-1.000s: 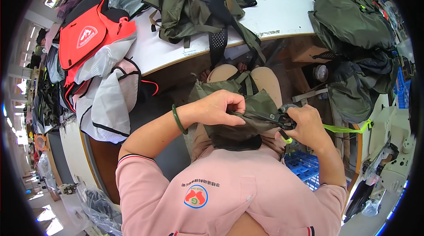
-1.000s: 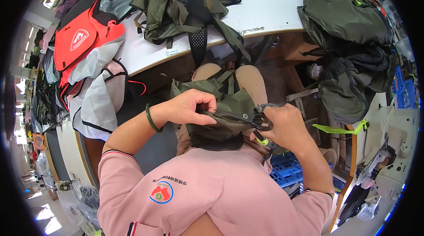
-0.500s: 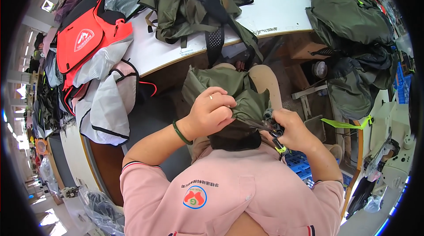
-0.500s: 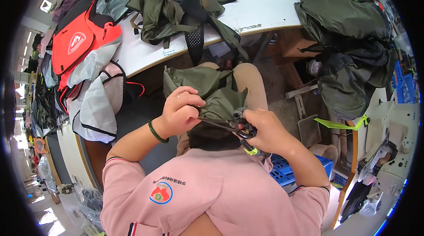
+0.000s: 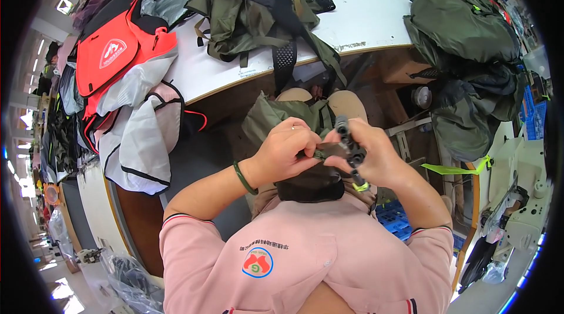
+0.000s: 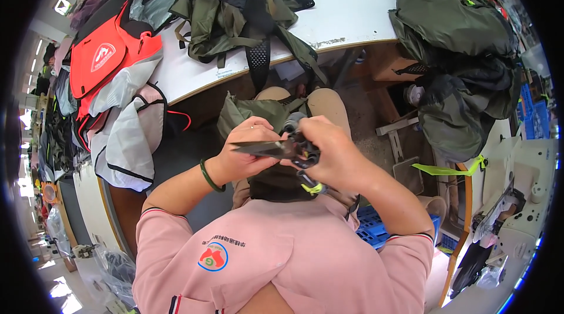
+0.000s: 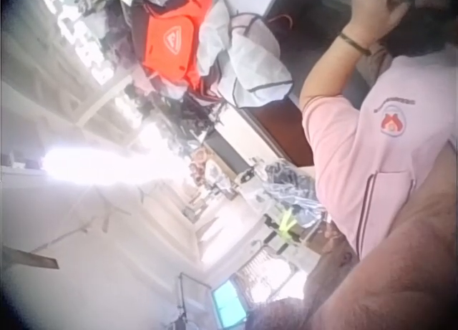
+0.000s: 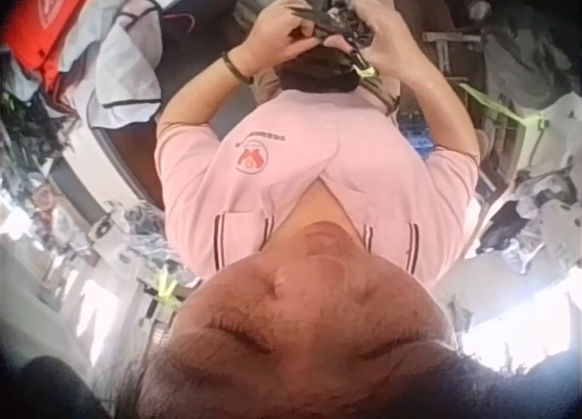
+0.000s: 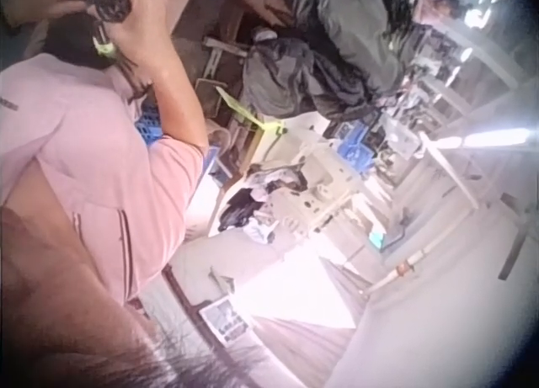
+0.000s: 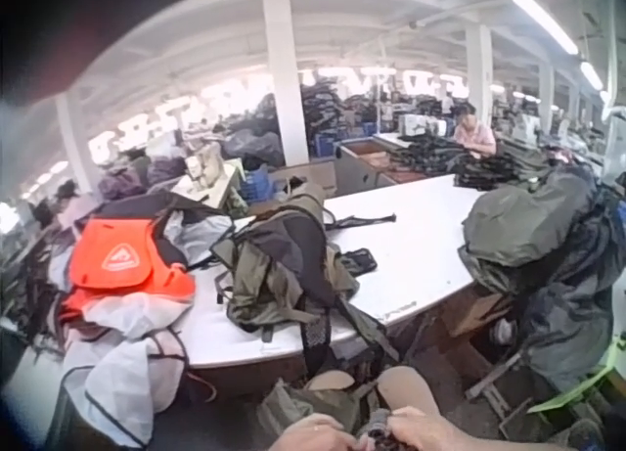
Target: Trim excess fabric and threads from a backpack component using scissors.
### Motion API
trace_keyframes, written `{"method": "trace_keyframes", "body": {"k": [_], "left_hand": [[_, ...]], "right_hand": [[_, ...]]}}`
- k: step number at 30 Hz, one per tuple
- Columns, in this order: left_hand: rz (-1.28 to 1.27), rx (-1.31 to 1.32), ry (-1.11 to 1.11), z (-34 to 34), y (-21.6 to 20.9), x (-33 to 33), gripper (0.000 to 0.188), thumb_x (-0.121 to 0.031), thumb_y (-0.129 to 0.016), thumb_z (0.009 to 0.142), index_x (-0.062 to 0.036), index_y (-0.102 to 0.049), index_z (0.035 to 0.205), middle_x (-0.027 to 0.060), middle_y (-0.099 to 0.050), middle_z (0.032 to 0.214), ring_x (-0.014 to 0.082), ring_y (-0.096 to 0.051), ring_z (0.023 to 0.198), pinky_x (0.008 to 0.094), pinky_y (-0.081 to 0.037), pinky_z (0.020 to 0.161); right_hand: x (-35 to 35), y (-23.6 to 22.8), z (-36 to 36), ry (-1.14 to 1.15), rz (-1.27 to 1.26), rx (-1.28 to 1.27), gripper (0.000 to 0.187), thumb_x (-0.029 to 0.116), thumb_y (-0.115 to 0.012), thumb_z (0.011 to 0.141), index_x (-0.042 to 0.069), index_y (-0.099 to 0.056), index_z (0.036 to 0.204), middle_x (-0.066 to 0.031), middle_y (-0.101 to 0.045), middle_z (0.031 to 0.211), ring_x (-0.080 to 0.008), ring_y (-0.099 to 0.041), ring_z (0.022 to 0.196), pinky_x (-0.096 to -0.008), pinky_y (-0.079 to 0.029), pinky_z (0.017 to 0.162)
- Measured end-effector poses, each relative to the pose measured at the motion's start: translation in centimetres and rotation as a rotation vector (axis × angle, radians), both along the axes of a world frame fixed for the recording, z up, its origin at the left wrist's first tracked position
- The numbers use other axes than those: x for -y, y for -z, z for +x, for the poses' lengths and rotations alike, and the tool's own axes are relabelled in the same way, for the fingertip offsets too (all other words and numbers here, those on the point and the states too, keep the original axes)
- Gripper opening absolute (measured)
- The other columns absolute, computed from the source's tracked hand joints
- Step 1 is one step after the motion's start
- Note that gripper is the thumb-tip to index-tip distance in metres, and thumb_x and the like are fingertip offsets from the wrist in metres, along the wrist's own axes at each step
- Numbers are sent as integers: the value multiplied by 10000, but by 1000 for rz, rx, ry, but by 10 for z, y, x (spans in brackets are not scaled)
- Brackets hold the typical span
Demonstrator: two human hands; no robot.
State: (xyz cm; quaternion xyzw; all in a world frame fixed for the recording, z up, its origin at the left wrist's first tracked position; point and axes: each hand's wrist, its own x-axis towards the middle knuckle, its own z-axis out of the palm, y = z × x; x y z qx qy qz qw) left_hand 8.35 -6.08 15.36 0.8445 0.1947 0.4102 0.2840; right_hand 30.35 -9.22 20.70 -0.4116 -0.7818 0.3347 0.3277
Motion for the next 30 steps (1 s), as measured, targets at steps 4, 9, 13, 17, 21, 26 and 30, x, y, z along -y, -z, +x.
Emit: {"method": "trace_keyframes", "body": {"k": [4,9,13,17,21,26,30], "left_hand": [[-90,27,-59,5,-2,3,307,-48,-768,693,-104,-467,724,0,-628,725,227,-560,636,348,-471,747],[-257,-29,-41,-1,-4,3,302,-29,-771,676,-87,-478,721,46,-656,786,237,-587,726,330,-465,738],[-316,-35,-66,-3,-3,3,288,1,-755,669,-73,-484,733,76,-671,819,240,-594,764,320,-466,734],[-330,-124,-84,-2,-5,4,228,-27,-749,707,-55,-539,789,91,-665,899,251,-603,798,331,-480,743],[-418,-307,119,-17,-21,-13,173,-89,-724,794,-24,-598,893,125,-631,1055,284,-609,893,341,-496,788],[-185,-524,-8,-49,-18,-21,128,-114,-695,832,-22,-650,909,134,-617,1103,315,-611,958,376,-502,831],[-224,-678,-18,-51,-21,-15,113,-108,-705,810,-53,-665,900,88,-627,1083,298,-612,950,361,-496,833]], "right_hand": [[-3,5,-9,-29,1,11,295,36,-786,673,41,-536,830,-101,-572,805,-336,-549,851,-398,-453,738],[11,9,-4,14,-194,-248,275,7,-775,704,53,-529,816,-46,-582,757,-240,-570,765,-362,-467,728],[11,16,29,45,-229,-395,405,137,-882,697,45,-528,872,-40,-583,749,-129,-556,708,-289,-459,646],[19,9,12,191,-246,49,436,218,-883,678,45,-517,837,-116,-580,817,-300,-553,804,-390,-470,700],[24,17,17,82,-2,150,399,99,-847,699,22,-550,954,-130,-528,818,-287,-521,710,-349,-441,639],[26,14,21,136,-195,137,366,84,-836,698,21,-551,919,-125,-539,821,-314,-517,757,-368,-440,666],[26,27,26,85,-125,153,344,65,-823,695,24,-552,902,-122,-550,822,-316,-526,786,-375,-440,679]]}}
